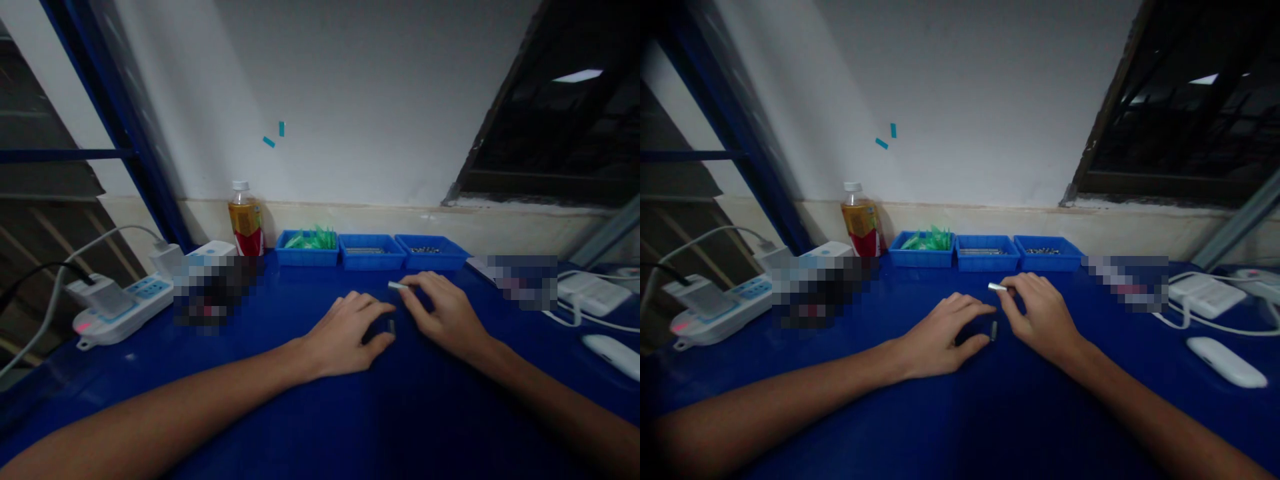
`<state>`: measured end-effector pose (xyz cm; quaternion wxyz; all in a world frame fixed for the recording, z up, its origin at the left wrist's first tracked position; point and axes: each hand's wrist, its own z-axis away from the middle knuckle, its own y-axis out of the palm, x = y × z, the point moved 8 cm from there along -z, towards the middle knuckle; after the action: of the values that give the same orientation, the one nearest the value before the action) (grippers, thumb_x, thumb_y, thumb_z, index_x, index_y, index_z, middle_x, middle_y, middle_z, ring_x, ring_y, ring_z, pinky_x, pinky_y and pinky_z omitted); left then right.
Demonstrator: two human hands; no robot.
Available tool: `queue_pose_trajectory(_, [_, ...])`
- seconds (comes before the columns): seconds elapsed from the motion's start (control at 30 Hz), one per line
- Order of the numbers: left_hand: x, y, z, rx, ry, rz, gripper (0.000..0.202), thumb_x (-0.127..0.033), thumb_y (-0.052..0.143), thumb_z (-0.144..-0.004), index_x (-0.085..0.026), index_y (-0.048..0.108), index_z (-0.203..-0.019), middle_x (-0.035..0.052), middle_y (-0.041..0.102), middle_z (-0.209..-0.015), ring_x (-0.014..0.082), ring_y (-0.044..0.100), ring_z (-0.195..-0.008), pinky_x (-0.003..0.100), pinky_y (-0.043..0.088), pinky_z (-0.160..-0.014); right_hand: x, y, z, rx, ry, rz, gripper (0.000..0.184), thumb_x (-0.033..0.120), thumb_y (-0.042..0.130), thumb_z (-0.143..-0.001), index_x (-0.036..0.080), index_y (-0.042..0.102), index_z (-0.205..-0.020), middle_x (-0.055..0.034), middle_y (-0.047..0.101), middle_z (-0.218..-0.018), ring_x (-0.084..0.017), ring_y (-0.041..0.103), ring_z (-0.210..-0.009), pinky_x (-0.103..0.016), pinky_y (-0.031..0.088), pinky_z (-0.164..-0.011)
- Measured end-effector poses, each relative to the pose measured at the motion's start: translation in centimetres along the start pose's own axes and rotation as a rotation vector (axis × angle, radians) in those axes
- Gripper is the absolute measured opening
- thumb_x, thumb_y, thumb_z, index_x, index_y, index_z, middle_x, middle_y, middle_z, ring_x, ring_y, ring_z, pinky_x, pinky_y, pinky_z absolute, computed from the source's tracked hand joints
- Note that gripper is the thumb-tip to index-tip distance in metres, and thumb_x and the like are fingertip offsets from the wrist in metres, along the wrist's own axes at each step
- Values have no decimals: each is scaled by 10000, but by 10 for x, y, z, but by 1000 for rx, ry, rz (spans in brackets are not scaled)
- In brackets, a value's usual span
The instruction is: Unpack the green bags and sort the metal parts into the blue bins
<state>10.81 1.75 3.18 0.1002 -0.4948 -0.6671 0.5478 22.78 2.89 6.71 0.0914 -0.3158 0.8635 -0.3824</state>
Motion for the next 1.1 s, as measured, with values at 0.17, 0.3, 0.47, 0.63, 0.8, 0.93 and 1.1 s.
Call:
queue_pose_trajectory(0.17, [-10,14,4,138,99,-87,262,-297,498,-898,-244,558,-1147,52,550,-1139,215,517,-1022,373,415,-864,-60,9,-49,54,205,4,144,269,530,-813,173,633,-846,-57,654,-775,-194,599,-725,-302,437,-663])
queue_pose_trajectory(0.3, [-6,14,4,98,94,-75,164,-186,483,-883,-195,581,-1014,55,552,-1010,177,536,-942,309,422,-863,-90,37,-82,182,281,-9,179,174,548,-735,147,663,-870,-68,683,-806,-193,622,-744,-285,455,-681])
queue_pose_trajectory(0.47, [0,15,3,68,72,-70,277,-54,440,-810,-173,527,-1044,72,565,-1006,193,538,-930,322,428,-873,-103,68,-89,288,279,-32,227,109,525,-712,133,702,-852,-64,708,-766,-177,634,-673,-256,460,-629])
queue_pose_trajectory(0.63, [17,8,-1,-77,-35,66,245,-19,451,-790,-171,512,-973,67,596,-950,208,553,-902,343,453,-836,-99,71,-83,277,279,11,228,174,518,-776,130,710,-891,-112,713,-875,-237,641,-797,-336,468,-737])
queue_pose_trajectory(0.8, [37,-1,-5,-242,-142,276,139,-66,424,-871,-150,478,-969,65,616,-905,157,605,-829,285,497,-769,-47,44,-44,148,198,-16,284,302,498,-846,140,637,-1034,-102,676,-927,-242,592,-878,-397,441,-810])
queue_pose_trajectory(0.93, [48,-3,-3,-315,-203,512,119,-76,467,-863,-143,498,-957,60,636,-892,149,629,-830,270,505,-770,12,44,1,278,18,-139,270,305,563,-819,186,573,-1061,-69,654,-939,-218,586,-874,-386,442,-775])
queue_pose_trajectory(1.1, [49,0,-4,-280,-214,567,84,-135,481,-882,-158,519,-953,49,644,-924,153,629,-882,279,495,-805,20,37,12,156,85,-192,149,249,542,-833,187,566,-966,-54,653,-846,-188,605,-784,-336,465,-712])
